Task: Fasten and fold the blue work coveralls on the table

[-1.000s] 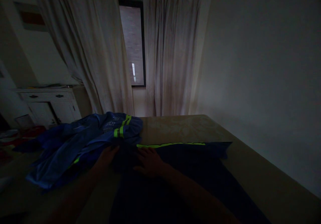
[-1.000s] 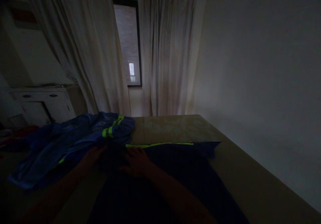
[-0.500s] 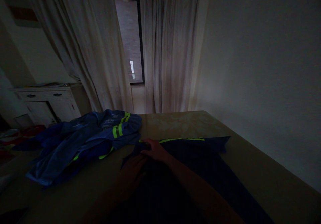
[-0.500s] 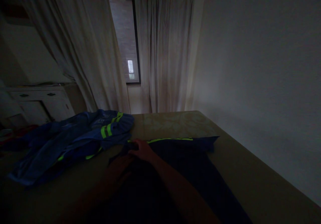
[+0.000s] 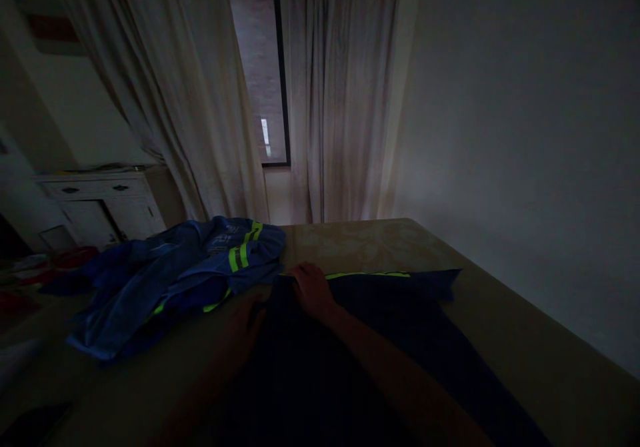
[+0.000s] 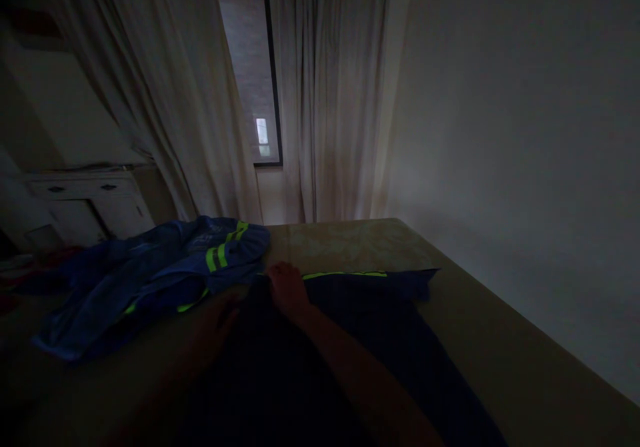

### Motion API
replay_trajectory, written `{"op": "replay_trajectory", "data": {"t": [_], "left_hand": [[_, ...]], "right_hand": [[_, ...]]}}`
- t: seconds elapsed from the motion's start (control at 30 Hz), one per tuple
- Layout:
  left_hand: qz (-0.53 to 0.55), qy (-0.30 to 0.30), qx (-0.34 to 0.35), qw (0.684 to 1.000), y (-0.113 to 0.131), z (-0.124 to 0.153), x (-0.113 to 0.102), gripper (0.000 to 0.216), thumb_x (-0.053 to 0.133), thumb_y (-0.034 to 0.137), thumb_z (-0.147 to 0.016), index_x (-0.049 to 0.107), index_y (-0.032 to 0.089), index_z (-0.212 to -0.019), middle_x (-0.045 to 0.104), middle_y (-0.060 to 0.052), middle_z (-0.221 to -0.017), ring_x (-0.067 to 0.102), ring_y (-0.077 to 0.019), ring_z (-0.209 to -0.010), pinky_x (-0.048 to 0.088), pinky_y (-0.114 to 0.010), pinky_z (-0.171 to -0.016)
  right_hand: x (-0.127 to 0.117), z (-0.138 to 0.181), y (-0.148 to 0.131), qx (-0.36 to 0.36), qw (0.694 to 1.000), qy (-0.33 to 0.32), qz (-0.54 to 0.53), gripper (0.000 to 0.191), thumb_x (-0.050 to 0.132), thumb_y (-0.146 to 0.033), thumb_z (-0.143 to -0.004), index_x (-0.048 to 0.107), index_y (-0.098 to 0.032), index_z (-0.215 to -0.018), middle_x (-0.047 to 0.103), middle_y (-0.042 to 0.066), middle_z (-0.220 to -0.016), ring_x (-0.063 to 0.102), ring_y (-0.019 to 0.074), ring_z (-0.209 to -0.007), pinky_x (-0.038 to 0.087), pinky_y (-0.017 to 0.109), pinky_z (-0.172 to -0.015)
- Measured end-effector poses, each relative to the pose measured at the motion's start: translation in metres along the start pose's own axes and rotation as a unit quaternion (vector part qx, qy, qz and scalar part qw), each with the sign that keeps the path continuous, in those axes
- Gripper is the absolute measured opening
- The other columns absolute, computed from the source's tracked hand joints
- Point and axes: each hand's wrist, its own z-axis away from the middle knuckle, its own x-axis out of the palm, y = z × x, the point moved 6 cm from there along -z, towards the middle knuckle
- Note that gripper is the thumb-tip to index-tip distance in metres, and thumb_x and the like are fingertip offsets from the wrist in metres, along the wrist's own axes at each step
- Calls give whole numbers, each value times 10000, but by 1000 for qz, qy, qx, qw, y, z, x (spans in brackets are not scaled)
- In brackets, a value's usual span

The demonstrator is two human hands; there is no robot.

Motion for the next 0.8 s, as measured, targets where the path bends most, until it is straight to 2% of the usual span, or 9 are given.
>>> {"op": "replay_trajectory", "data": {"t": [0.1,0.17,0.27,0.37,0.47,0.53,0.63,0.73,0.8], "left_hand": [[80,-29,-68,994,-9,-10,-1,484,525,401,-908,533,219,-1357,725,-98,-1210,711,-275,-1092,587,-420,-906],[125,-47,-119,984,-22,-15,-5,453,499,327,-886,562,196,-1315,753,-94,-1139,741,-249,-1002,609,-365,-810],[96,-27,-144,984,-38,-18,-18,422,464,253,-852,615,179,-1238,762,-92,-1111,743,-236,-988,606,-341,-799],[-28,36,-41,998,-30,-13,-28,443,469,230,-847,625,181,-1259,710,-103,-1250,673,-257,-1167,550,-404,-986],[-131,37,118,984,-2,-1,-15,474,431,265,-946,567,218,-1398,575,-87,-1469,517,-250,-1374,384,-456,-1180],[-166,-5,183,969,8,6,1,500,434,302,-982,503,244,-1474,484,-79,-1557,460,-256,-1425,345,-478,-1206],[-187,-54,202,960,5,12,16,513,466,319,-986,482,271,-1496,447,-73,-1583,459,-272,-1426,372,-494,-1188],[-189,-49,197,961,1,13,13,534,477,334,-985,454,285,-1516,443,-61,-1586,455,-270,-1430,363,-491,-1199],[-190,-33,205,960,7,12,9,550,454,357,-1001,407,285,-1544,416,-57,-1604,427,-263,-1450,332,-491,-1218]], "right_hand": [[-2,-1,-12,-36,999,-18,16,225,526,-253,-1003,643,-224,-1193,629,80,-1221,534,245,-1156,408,388,-1021],[-1,-2,-15,-42,998,-31,20,233,540,-262,-998,645,-223,-1202,635,76,-1224,547,241,-1135,423,383,-1000],[6,0,-18,-60,996,-60,21,262,552,-247,-979,654,-220,-1219,641,83,-1237,558,243,-1136,427,389,-1000],[18,6,-26,-82,989,-115,34,229,542,-185,-942,716,-201,-1091,685,105,-1137,589,273,-1084,447,418,-963],[12,6,-31,-75,990,-110,39,217,548,-151,-898,741,-214,-976,715,100,-1046,611,292,-1020,467,423,-915],[-10,-1,-28,-56,996,-63,32,196,575,-168,-874,740,-224,-965,719,79,-1050,616,280,-1022,472,399,-915],[-64,-12,-3,-9,999,22,31,246,539,-200,-903,709,-193,-1080,702,84,-1118,611,247,-1063,458,368,-965],[-123,-4,53,50,994,90,39,313,439,-277,-975,655,-157,-1168,680,122,-1137,620,224,-1013,464,372,-970],[-155,18,103,93,986,132,43,333,460,-373,-970,662,-169,-1139,683,127,-1118,637,235,-979,483,390,-958]]}}
